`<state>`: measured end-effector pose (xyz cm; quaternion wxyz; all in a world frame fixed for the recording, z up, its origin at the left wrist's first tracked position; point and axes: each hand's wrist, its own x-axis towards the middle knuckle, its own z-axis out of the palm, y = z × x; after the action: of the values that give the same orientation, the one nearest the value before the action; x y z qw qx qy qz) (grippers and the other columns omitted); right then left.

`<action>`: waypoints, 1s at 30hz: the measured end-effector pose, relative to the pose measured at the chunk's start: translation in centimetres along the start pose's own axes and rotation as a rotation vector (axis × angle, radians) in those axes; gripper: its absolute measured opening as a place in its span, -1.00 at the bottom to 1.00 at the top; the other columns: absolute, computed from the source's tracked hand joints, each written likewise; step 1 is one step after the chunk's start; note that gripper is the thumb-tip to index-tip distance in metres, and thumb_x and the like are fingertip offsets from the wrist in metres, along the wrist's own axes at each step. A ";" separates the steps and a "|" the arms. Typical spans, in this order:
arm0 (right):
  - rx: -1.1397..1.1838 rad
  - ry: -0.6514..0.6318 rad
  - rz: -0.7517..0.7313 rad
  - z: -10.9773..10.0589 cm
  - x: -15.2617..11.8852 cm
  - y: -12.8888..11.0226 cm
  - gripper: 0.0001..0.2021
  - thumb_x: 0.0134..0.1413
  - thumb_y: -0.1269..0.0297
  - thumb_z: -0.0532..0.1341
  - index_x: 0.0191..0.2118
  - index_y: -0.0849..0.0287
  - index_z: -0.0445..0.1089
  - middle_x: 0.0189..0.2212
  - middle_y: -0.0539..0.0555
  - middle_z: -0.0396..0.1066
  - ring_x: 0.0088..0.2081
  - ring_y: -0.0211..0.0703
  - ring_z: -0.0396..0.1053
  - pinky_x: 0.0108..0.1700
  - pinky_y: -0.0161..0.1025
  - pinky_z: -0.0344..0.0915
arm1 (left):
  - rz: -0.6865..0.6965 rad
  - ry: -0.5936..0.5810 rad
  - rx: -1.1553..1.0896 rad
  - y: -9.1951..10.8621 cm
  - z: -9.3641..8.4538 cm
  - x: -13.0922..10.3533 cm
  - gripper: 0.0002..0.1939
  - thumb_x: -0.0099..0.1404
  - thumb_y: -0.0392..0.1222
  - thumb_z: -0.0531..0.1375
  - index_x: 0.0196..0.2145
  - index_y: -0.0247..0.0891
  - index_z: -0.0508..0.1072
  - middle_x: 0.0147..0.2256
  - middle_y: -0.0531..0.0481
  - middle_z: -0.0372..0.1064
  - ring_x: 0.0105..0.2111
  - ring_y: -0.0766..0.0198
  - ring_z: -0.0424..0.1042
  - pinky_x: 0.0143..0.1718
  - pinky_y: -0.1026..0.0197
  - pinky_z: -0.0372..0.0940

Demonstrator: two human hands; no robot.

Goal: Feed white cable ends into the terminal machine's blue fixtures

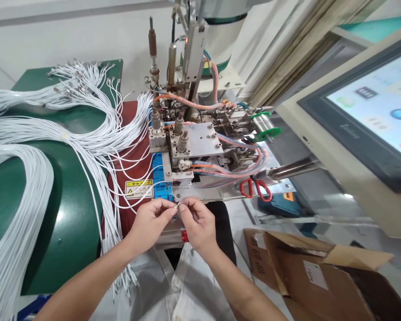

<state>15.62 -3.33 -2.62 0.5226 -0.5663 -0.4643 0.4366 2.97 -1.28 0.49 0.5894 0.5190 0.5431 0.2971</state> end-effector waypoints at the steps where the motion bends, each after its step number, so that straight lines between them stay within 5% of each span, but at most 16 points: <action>1: 0.003 0.000 0.001 0.0 0.0 0.0 -0.88 0.03 0.32 0.11 -0.47 0.18 0.29 -0.52 0.00 0.28 -0.48 -0.28 0.24 -0.44 -0.33 0.21 | 0.003 0.000 -0.006 0.0 0.0 0.0 -0.85 0.15 -0.18 0.15 -0.41 -0.33 0.42 -0.48 0.03 0.36 -0.46 0.35 0.32 -0.38 0.31 0.26; 12: -0.248 -0.224 -0.182 -1.8 1.4 -1.7 -0.90 -0.02 0.40 0.13 -0.50 0.16 0.32 -0.54 -0.01 0.31 -0.50 -0.28 0.25 -0.44 -0.33 0.20 | 0.065 0.004 0.185 -0.5 -0.1 -0.2 -0.90 0.15 -0.25 0.13 -0.42 -0.29 0.43 -0.44 0.01 0.40 -0.42 0.32 0.35 -0.38 0.30 0.26; 19: -0.140 -0.011 -0.073 -0.4 0.5 -0.8 -0.89 -0.02 0.37 0.10 -0.51 0.17 0.28 -0.55 -0.02 0.28 -0.51 -0.27 0.24 -0.46 -0.33 0.21 | 0.113 0.110 0.138 -1.1 0.7 -0.4 -0.87 0.18 -0.19 0.11 -0.43 -0.30 0.39 -0.46 0.02 0.37 -0.47 0.35 0.35 -0.42 0.33 0.28; 22: -0.049 -0.003 0.014 -0.1 0.2 -0.2 -0.88 0.00 0.34 0.10 -0.51 0.17 0.28 -0.56 -0.03 0.26 -0.52 -0.29 0.23 -0.47 -0.35 0.20 | 0.090 0.118 0.089 -0.9 0.7 -0.4 -0.86 0.19 -0.18 0.12 -0.42 -0.30 0.38 -0.47 0.02 0.36 -0.49 0.36 0.35 -0.44 0.33 0.29; 30: 0.016 -0.034 -0.035 -0.5 0.5 -0.3 -0.93 -0.02 0.33 0.17 -0.46 0.17 0.36 -0.48 0.01 0.33 -0.42 -0.24 0.31 -0.36 -0.30 0.26 | 0.053 0.069 0.054 -1.1 0.7 -0.4 -0.87 0.19 -0.18 0.11 -0.43 -0.31 0.35 -0.49 0.05 0.32 -0.53 0.38 0.33 -0.47 0.34 0.28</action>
<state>16.16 -2.88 -2.30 0.5266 -0.5465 -0.4796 0.4404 3.26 -2.12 -0.54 0.5482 0.5382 0.5570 0.3154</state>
